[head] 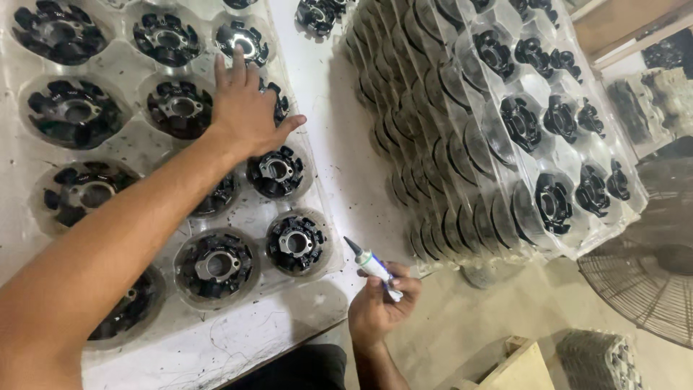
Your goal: The person picks black plastic rotor-like parts from a blister tray, applies adhesive from a small tube to each part's hub, and places the treated parts back into the tray. They open the glue tube, squeeze adhesive onto the center of each part one at a time, and set finished parts aside on the workbench.
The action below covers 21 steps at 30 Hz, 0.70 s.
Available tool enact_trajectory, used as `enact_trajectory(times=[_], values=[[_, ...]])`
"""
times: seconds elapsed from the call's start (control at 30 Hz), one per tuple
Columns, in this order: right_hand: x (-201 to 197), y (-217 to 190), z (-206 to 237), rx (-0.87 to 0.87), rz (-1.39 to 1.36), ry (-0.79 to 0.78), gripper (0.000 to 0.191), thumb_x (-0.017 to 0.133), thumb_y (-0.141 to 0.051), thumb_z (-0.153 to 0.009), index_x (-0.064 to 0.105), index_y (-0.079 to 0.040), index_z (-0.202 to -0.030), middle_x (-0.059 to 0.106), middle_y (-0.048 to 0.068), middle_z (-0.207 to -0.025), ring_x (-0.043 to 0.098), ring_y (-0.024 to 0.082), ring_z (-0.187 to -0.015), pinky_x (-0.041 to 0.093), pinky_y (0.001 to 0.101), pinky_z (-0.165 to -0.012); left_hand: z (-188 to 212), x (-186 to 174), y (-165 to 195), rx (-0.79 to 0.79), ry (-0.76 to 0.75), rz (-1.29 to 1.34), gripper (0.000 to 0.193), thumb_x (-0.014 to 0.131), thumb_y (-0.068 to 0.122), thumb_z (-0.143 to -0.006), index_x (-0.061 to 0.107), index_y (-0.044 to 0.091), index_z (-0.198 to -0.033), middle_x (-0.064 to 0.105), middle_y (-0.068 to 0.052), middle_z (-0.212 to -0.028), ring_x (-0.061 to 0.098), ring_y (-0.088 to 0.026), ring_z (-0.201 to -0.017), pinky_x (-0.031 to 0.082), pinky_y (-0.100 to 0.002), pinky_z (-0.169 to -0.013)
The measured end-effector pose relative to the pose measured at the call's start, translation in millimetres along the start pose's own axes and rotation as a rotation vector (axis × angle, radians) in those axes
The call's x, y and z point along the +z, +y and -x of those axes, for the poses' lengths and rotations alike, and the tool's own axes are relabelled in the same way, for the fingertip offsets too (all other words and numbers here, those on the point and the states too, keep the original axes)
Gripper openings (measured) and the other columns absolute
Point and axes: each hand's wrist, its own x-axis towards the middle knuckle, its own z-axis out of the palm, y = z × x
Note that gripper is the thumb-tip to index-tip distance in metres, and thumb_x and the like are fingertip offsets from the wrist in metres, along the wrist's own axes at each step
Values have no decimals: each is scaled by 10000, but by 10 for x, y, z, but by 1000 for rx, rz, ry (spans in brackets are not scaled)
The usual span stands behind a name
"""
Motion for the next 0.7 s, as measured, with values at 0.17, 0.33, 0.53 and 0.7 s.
enact_trajectory(times=[0.17, 0.33, 0.53, 0.7], values=[[266, -157, -328, -4, -215, 15, 317, 736, -27, -987, 490, -106, -1170, 588, 126, -1165, 655, 265, -977, 544, 410, -815, 208, -269, 72, -118, -147, 386, 685, 519, 643, -982, 663, 22, -1233, 457, -339, -1374, 414, -480, -1295, 323, -634, -1080], [354, -304, -440, 113, -316, 10, 284, 713, -11, -988, 501, -111, -1149, 602, 110, -1159, 640, 246, -1039, 533, 404, -822, 1171, -752, 148, -49, -44, 1023, 481, 568, 494, -1024, 628, 21, -1091, 685, -192, -1070, 637, -284, -961, 499, -461, -863], [546, -430, -314, 225, -406, -81, 287, 728, 10, -988, 513, -95, -1147, 605, 121, -1154, 640, 251, -1006, 534, 407, -824, 2409, -1586, 366, -52, 501, 1294, 413, 752, 381, -889, 557, 66, -1071, 617, -166, -1287, 627, -260, -1178, 522, -388, -951], [645, -515, -114, 251, -419, -181, 335, 770, 11, -959, 505, -94, -1136, 599, 127, -1150, 652, 257, -986, 569, 412, -840, 2597, -1466, 465, -105, 875, 1967, 690, 879, 298, -822, 483, 151, -1368, 477, -155, -1447, 500, -372, -1355, 437, -565, -1167]])
